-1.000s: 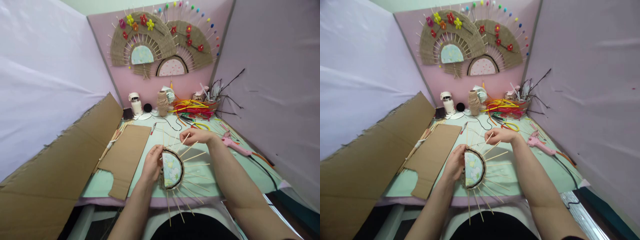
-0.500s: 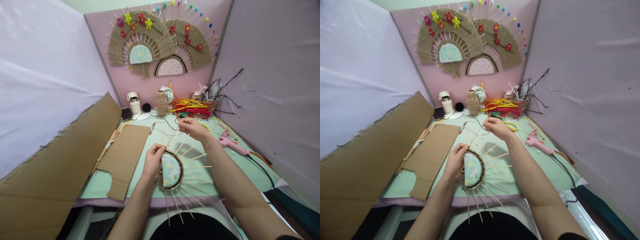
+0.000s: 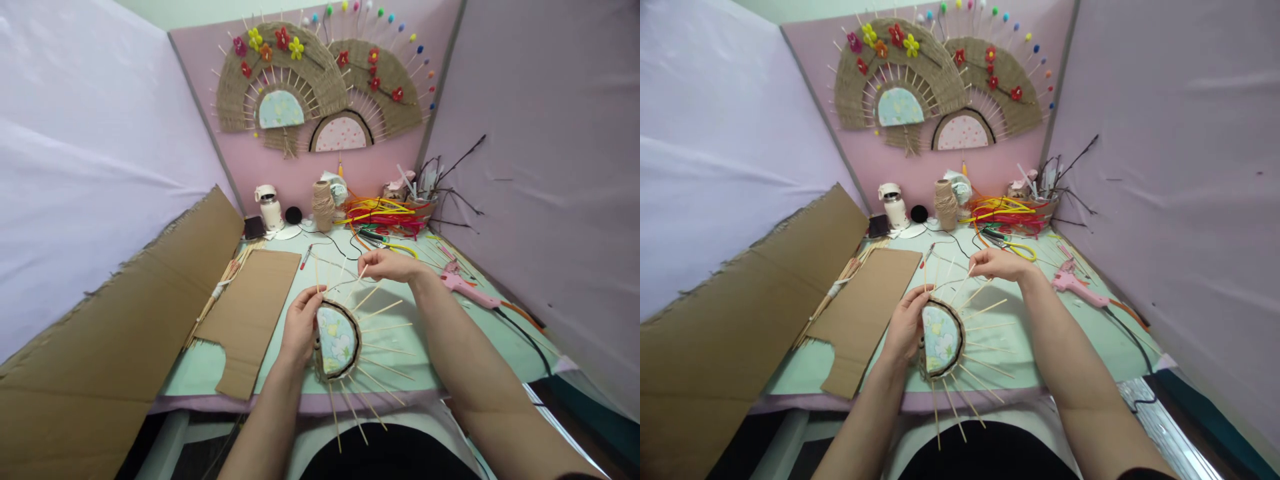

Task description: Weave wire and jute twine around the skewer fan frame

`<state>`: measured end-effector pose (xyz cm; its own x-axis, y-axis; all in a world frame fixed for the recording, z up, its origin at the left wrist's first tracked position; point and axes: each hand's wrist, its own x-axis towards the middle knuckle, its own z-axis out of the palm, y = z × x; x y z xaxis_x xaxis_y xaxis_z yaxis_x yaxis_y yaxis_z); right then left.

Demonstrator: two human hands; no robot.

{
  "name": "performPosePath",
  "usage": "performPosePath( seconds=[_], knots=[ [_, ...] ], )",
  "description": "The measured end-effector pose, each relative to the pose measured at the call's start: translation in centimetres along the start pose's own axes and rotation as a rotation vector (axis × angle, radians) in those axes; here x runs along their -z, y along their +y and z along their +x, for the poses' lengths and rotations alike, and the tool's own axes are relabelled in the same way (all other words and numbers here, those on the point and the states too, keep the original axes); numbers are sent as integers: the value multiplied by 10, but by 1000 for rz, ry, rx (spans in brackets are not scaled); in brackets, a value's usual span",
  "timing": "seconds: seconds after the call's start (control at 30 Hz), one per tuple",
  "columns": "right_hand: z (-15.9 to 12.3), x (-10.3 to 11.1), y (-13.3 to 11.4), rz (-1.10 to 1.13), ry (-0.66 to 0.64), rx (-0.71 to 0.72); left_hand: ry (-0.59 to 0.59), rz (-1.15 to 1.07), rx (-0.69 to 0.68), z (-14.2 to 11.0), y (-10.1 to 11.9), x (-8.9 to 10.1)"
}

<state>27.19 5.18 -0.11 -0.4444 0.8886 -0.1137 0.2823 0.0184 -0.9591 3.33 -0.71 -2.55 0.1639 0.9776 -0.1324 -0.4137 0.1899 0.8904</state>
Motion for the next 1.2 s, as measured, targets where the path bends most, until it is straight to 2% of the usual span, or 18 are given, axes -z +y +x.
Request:
performPosePath(
  seconds=[0.1,0.2,0.37,0.5,0.73,0.87,1.03,1.2],
  knots=[
    [2,-2,2,-169,-202,-26,-11,-61,38,0,2,2],
    [4,-9,1,-247,-381,-5,-36,-85,66,0,4,4],
    [8,-34,-7,-273,-551,-97,-90,-56,81,0,5,5],
    [9,-45,-9,-303,-551,-129,-104,-51,112,0,5,5],
    [12,-30,2,-312,-524,-67,-105,-56,113,4,5,7],
    [12,-29,4,-310,-499,-24,-159,-43,101,0,7,10],
    [10,-26,3,-288,-472,-43,-274,64,153,-5,14,14],
    [9,-19,4,-298,-432,1,-249,76,109,-4,14,14]
  ],
)
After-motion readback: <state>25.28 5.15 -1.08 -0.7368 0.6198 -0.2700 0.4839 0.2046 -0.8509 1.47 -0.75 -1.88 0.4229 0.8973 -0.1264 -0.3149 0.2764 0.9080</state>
